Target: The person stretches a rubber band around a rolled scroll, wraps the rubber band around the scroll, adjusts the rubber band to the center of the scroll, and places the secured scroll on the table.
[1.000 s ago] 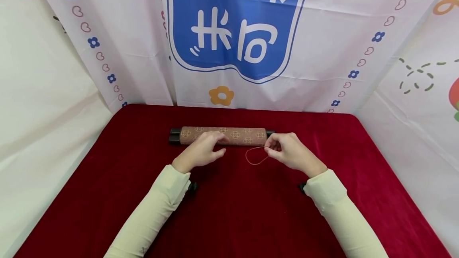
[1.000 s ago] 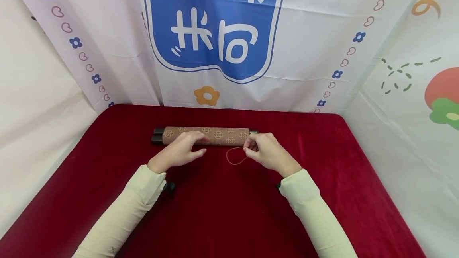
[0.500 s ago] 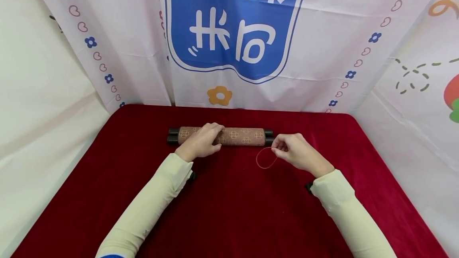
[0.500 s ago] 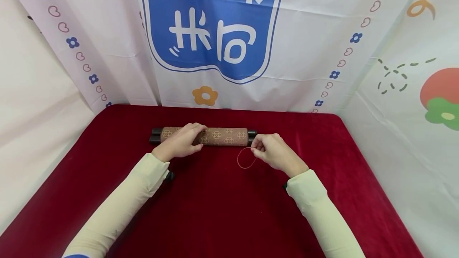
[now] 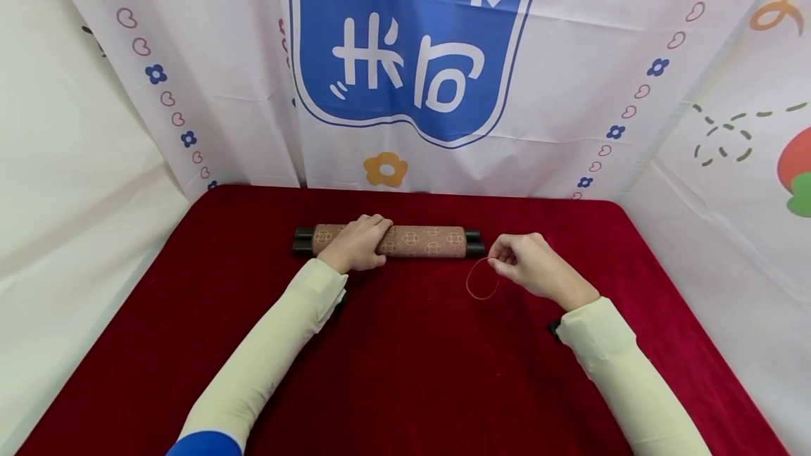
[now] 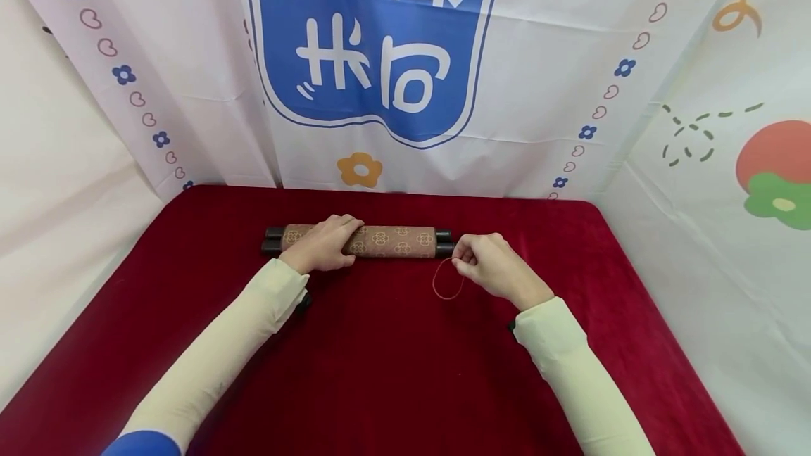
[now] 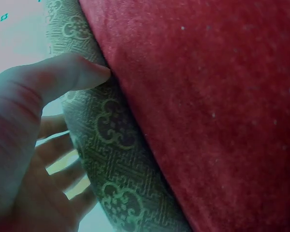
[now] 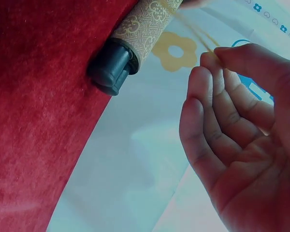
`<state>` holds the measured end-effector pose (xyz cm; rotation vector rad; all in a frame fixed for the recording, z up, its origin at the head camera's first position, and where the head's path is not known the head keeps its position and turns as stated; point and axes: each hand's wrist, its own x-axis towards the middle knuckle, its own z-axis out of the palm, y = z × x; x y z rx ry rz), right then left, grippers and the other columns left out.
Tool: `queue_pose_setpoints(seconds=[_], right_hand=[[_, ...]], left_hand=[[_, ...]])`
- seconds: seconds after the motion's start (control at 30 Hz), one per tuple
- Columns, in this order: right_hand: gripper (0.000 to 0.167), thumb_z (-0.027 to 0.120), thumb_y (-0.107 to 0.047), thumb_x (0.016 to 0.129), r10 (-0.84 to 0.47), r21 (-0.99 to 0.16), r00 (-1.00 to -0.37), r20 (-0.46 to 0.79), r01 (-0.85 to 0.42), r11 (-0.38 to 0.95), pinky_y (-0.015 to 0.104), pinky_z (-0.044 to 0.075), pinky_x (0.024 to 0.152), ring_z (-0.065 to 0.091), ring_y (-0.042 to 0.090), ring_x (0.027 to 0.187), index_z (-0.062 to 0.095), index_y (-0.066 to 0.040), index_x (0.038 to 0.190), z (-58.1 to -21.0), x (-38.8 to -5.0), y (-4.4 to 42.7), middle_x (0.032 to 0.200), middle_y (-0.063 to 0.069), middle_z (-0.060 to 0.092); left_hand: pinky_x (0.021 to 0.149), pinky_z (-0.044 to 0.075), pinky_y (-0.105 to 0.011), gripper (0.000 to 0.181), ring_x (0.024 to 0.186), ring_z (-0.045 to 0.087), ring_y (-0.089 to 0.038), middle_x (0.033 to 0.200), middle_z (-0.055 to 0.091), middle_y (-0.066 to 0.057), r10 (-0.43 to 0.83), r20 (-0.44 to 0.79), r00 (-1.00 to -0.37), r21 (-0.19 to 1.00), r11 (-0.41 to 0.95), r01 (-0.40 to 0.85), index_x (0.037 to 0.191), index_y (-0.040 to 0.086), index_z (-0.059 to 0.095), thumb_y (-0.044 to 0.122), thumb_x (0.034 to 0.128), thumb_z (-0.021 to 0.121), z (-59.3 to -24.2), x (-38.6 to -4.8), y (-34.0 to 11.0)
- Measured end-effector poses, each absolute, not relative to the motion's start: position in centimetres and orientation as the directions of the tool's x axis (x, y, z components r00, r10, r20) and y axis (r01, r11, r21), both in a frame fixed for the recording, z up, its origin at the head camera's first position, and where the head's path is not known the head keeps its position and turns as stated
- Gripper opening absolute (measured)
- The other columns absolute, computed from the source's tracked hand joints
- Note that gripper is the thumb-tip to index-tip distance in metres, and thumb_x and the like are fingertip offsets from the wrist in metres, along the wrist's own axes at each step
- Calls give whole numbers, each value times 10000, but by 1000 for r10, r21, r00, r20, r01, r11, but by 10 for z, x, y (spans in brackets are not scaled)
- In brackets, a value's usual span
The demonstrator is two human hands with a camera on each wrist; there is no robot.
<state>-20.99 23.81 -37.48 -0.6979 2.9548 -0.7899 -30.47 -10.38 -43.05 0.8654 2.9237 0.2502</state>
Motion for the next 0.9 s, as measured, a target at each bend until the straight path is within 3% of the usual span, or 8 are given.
queue_pose_setpoints(seconds=[0.33,0.6,0.9], right_hand=[[42,746,-99,969,-410,-465,-907,95,-404,787,252,566,703,645,106,769,741,-66,943,-376,-212,241,854,-1,728],[42,745,-91,968,-429,-469,-897,102,-424,775,262,572,710,653,92,776,740,-76,929,-377,-213,242,853,0,730],[55,750,-101,965,-410,-476,-906,108,-409,779,250,571,705,660,101,775,741,-59,930,-378,-214,242,857,8,736]], left_hand=[[1155,390,-639,765,1410,504,-406,1553,503,-138,499,-131,-856,151,864,481,1561,63,451,276,917,805,-430,-310,-87],[1137,377,-693,808,1416,509,-384,1573,499,-110,454,-144,-879,138,889,437,1568,99,451,262,878,840,-432,-313,-72],[1061,469,-665,744,1255,628,-413,1407,653,-135,420,-80,-904,108,905,411,1493,103,526,287,841,833,-438,-320,-67]])
